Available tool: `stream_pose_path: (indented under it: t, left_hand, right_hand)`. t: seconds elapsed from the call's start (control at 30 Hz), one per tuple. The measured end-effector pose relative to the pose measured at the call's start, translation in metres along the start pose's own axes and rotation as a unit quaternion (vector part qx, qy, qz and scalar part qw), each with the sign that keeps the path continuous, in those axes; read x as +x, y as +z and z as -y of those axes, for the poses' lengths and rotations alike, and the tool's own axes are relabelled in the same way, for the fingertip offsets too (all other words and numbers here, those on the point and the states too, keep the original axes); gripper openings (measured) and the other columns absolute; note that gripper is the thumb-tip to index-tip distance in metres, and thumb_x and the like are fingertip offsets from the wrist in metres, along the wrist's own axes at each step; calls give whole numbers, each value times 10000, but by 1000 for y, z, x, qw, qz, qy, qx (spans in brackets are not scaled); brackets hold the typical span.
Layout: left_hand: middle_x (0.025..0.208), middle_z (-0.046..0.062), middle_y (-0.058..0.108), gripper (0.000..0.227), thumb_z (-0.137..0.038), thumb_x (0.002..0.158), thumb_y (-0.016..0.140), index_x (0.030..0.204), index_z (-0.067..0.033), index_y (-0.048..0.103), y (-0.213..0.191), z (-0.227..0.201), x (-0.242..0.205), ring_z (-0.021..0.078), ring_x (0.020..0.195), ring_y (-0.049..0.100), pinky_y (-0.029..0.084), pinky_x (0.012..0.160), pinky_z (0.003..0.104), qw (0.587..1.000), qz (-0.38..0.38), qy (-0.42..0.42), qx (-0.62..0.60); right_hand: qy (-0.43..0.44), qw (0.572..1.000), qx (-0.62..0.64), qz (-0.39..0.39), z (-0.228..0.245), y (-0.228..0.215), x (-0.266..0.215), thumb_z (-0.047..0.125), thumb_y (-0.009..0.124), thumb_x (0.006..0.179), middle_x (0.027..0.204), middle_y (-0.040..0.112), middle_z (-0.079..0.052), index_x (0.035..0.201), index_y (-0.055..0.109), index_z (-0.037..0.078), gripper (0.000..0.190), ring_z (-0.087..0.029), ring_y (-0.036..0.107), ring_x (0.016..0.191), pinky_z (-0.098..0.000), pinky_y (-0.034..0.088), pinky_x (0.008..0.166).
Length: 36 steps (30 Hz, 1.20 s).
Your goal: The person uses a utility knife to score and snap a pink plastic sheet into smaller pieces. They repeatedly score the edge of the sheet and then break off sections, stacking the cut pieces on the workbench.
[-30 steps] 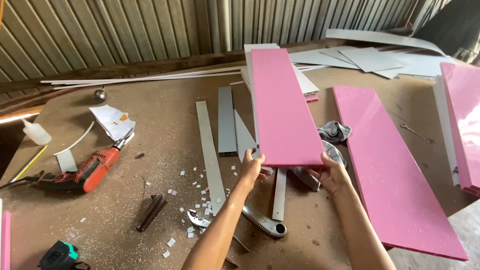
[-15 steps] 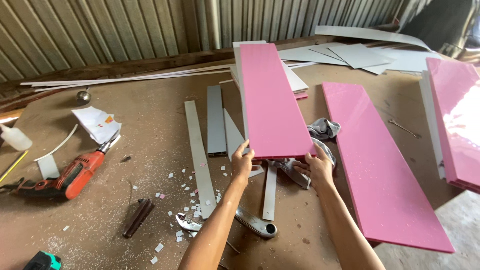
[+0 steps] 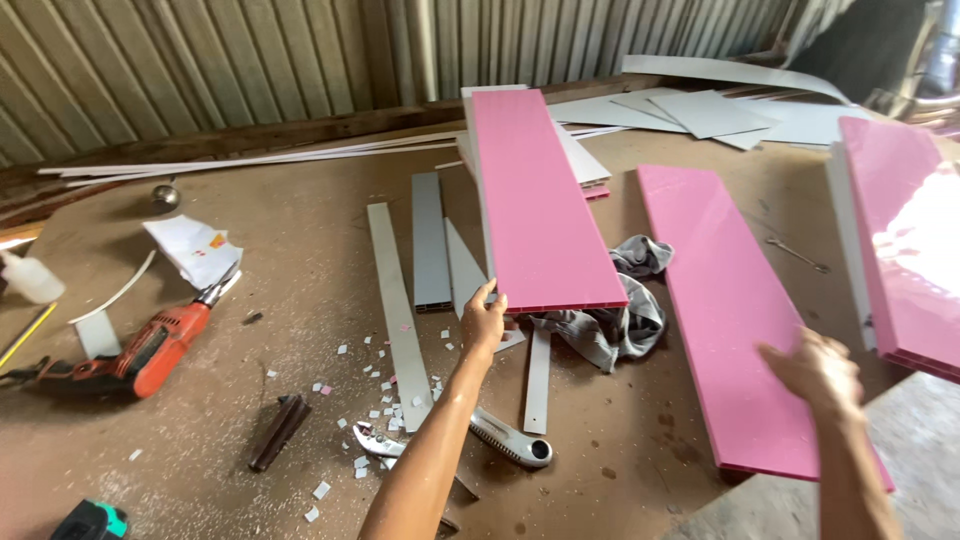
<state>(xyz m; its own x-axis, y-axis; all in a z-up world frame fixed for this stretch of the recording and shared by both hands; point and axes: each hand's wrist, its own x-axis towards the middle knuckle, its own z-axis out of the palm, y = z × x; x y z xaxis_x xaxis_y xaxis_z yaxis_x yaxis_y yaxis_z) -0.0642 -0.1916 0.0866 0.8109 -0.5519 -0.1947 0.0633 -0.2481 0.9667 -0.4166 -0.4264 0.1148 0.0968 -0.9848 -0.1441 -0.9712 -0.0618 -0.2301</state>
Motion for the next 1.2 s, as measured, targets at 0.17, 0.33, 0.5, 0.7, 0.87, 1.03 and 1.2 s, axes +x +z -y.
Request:
stream_pose_path:
  t: [0.17, 0.33, 0.5, 0.7, 0.87, 1.03, 1.2]
  left_hand:
    - [1259, 78, 627, 478, -239, 1040, 529, 1516, -224, 497, -7, 12, -9, 86, 506, 587, 456, 378, 198, 1000, 11, 6, 28]
    - [893, 18, 719, 428, -227, 1052, 515, 1468, -136, 476, -6, 27, -41, 70, 513, 619, 433, 346, 165, 998, 36, -1, 59]
    - [986, 142, 772, 237, -138, 1043, 501, 1214, -47, 639, 1, -4, -112, 156, 632, 704, 589, 440, 198, 974, 224, -14, 29]
    - [1237, 256, 680, 766, -446, 1074, 462, 1592, 47, 190, 41, -12, -163, 240, 766, 708, 631, 596, 303, 864, 477, -45, -154]
    - [1134, 89, 343, 511, -377, 1004, 556, 1344, -91, 304, 36, -40, -208, 211, 968, 443, 516, 973, 436, 849, 454, -26, -268]
    - [1704, 147, 66, 919, -317, 879, 524, 1612, -76, 24, -25, -73, -251, 312, 1569, 152, 158, 1268, 481, 918, 382, -35, -101]
    - [1710, 116, 68, 938, -357, 880, 569, 1605, -80, 43, -57, -51, -248, 310, 1577, 152, 173, 1260, 514, 938, 332, 15, -102]
  right_hand:
    - [51, 990, 106, 84, -118, 39, 39, 476, 739, 837, 1066, 559, -231, 1146, 478, -8, 631, -389, 584, 863, -498, 517, 733]
    - [70, 935, 334, 95, -168, 53, 37, 348, 790, 899, 769, 706, -318, 940, 791, -248, 598, -393, 623, 616, -479, 444, 521]
    - [-6, 802, 558, 214, -185, 49, 17, 235, 677, 973, 821, 664, -165, 1032, 654, -56, 297, -283, 612, 566, -386, 480, 427]
    - [-304, 761, 556, -138, -217, 89, -9, -193, 756, 464, 1275, 623, -311, 1302, 554, -225, 862, -307, 636, 1104, -321, 532, 987]
    - [-369, 796, 426, -222, -165, 85, -111, -149, 731, 690, 1343, 643, -192, 1364, 561, -36, 705, -257, 648, 1219, -310, 495, 1098]
    - [-297, 795, 527, -55, -216, 78, -56, -57, 660, 649, 1353, 624, -209, 1437, 532, -8, 800, -321, 623, 1155, -379, 469, 1091]
    - [-69, 707, 689, 147, -62, 41, -195, -3, 342, 942, 1407, 518, -252, 1623, 381, 83, 688, -445, 506, 1119, -489, 397, 955]
